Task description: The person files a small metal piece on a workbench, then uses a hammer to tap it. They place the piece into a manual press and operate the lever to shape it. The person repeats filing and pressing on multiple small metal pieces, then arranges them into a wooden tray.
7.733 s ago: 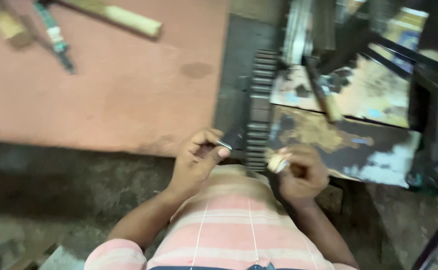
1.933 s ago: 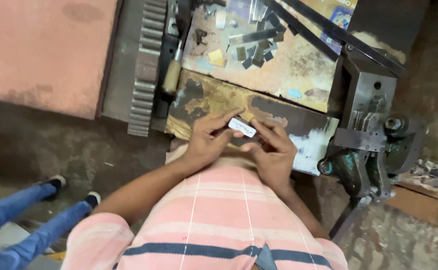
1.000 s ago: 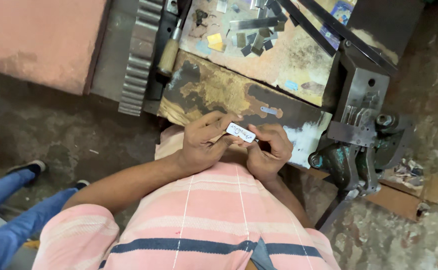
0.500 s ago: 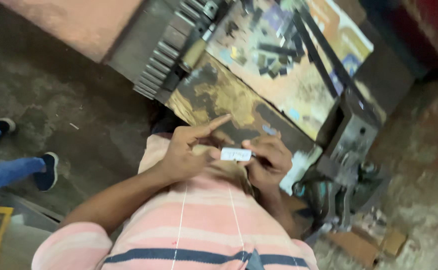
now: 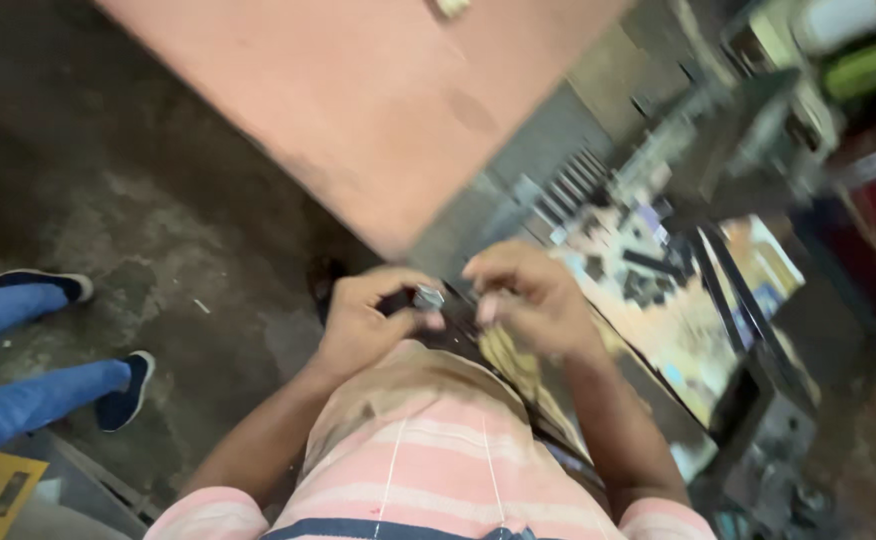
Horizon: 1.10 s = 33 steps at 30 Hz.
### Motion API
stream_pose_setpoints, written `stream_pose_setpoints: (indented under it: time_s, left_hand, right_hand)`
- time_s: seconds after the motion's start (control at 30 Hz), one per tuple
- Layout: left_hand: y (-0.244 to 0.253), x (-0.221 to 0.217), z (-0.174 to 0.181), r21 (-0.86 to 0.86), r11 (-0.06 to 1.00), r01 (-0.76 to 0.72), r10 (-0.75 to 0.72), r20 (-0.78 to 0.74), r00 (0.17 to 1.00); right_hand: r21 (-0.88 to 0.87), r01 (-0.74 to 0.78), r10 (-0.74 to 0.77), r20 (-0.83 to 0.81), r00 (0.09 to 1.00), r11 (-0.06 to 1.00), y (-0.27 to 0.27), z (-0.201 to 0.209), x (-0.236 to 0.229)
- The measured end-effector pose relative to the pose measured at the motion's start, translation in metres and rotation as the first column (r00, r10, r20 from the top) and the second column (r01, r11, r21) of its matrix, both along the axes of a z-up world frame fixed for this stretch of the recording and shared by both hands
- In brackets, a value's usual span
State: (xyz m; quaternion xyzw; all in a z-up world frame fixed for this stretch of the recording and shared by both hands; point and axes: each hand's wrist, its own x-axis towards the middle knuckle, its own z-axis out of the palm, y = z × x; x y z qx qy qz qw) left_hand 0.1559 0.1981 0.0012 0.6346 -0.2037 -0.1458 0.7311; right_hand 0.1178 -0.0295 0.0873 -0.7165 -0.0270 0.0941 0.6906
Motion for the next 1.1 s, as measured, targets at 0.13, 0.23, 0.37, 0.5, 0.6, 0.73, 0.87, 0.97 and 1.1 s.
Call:
stream_pose_setpoints:
  time_s: [0.13, 0.23, 0.37, 0.5, 0.6, 0.73, 0.87, 0.97, 1.1]
  left_hand:
    - [0.054, 0.099, -0.024, 0.079, 0.868, -0.49, 0.425, 0.394, 0.815]
    - [0.075, 0.163, -0.035, 0.126, 0.831, -0.543, 0.476, 0.344, 0.809]
    - [0.086, 0.235, -0.046, 0.125, 0.826, -0.55, 0.463, 0.407, 0.787]
    - [0.104, 0.268, -0.069, 0.092, 0.764, -0.639, 0.469, 0.601, 0.647]
    - [0.118, 0.277, -0.076, 0.096, 0.758, -0.645, 0.493, 0.562, 0.664]
    - [0.127, 0.294, -0.084, 0.064, 0.771, -0.634, 0.51, 0.535, 0.674]
    - [0.124, 0.283, -0.1, 0.09, 0.774, -0.627, 0.514, 0.49, 0.704]
    - [0.121, 0.293, -0.097, 0.09, 0.755, -0.65, 0.533, 0.493, 0.688]
    - [0.125, 0.294, -0.096, 0.052, 0.764, -0.643, 0.553, 0.461, 0.694]
  right_hand:
    - [-0.389, 0.28, -0.296, 0.021, 0.955, 0.877, 0.029, -0.051, 0.139]
    - [-0.636, 0.383, -0.212, 0.331, 0.92, 0.67, 0.023, -0.104, 0.228]
    - [-0.773, 0.625, 0.101, 0.635, 0.766, 0.11, 0.0, -0.146, 0.345]
    - [-0.941, 0.332, 0.061, 0.335, 0.94, 0.061, -0.006, -0.132, 0.409]
    - [-0.945, 0.141, 0.026, 0.155, 0.988, 0.297, 0.02, -0.088, 0.385]
    - [-0.569, 0.342, -0.284, 0.191, 0.94, 0.748, 0.077, -0.058, 0.314]
    - [-0.117, 0.357, -0.369, -0.098, 0.924, 0.927, 0.11, -0.039, 0.287]
    - [-0.205, 0.263, -0.309, -0.235, 0.922, 0.943, 0.137, -0.021, 0.307]
    - [-0.413, 0.108, -0.176, -0.131, 0.976, 0.904, 0.168, -0.029, 0.298]
